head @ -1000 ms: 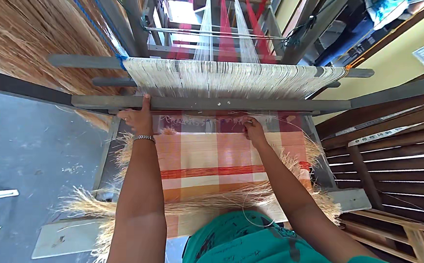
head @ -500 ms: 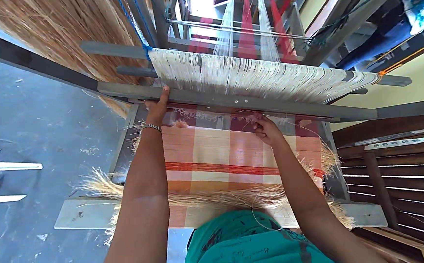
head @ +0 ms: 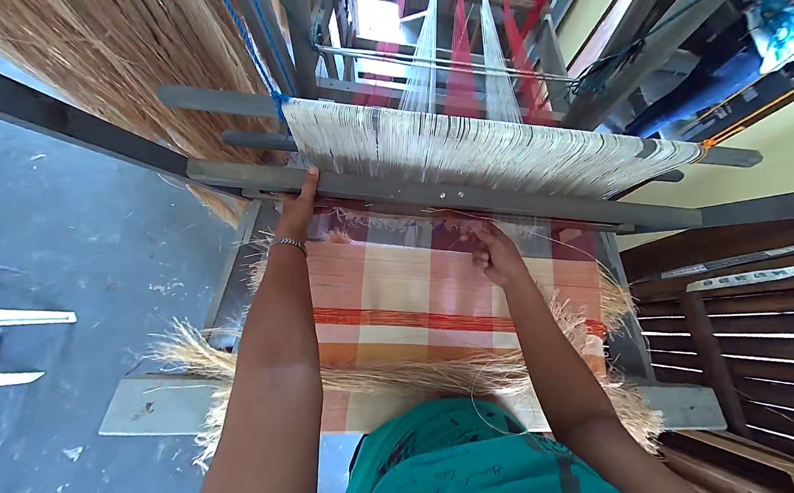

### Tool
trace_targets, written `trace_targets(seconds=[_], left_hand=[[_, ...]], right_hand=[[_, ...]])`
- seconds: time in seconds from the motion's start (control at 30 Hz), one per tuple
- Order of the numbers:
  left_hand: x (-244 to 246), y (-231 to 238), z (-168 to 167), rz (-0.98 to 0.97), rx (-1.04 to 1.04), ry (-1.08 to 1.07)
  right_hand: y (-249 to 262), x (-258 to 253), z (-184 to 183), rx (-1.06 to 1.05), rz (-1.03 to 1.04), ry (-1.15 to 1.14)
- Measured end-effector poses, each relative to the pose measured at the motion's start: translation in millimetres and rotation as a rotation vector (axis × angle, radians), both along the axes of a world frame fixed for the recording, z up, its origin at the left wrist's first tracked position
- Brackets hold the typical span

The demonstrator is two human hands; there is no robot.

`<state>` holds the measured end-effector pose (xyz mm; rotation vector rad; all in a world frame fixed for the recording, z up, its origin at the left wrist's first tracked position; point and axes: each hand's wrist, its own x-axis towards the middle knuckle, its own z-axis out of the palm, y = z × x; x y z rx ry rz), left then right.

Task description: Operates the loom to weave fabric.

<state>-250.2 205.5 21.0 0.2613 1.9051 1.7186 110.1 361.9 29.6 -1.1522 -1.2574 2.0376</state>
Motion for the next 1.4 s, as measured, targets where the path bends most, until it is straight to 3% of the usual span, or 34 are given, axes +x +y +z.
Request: trace_targets(seconds=[0.1, 0.23, 0.43, 0.63, 0.77, 0.97, 1.2, 1.4], left_hand=[[1.9, -0.9, 0.5, -0.01, -0.034, -0.009], [1.0, -1.8, 1.9, -0.002, -0.066, -0.019], [1.3, -2.8, 6.2, -0.03, -0.08, -0.042], [-1.0, -4.3, 1.7, -0.031, -0.053, -0.049], [-4.2, -2.2, -1.5, -0.038, -0.037, -0.071], [-4.6, -4.1, 1.0, -0.073, -0.026, -0.039], [-7.7, -4.2, 1.7, -0.095, -0.029, -0.071], [-7.7, -2.6, -3.4, -0.11, -0.031, -0.087]], right_hand=[[-16.8, -9.0, -5.0, 0.225, 0.009, -0.184], [0.5, -29.7, -21.4, 0.257, 0.184, -0.348], [-9.9, -43.1, -15.9, 0.233, 0.242, -0.355], [-21.5, -54.8, -32.4, 0.332, 0.164, -0.383], [-17.8, -54.2, -32.0, 0.26, 0.093, -0.278], [7.9, -42.3, -23.7, 0.095, 0.224, -0.168], [0.0, -45.4, -27.1, 0.056, 0.126, -0.078], [15.7, -52.0, -20.2, -0.138, 0.237, -0.011]])
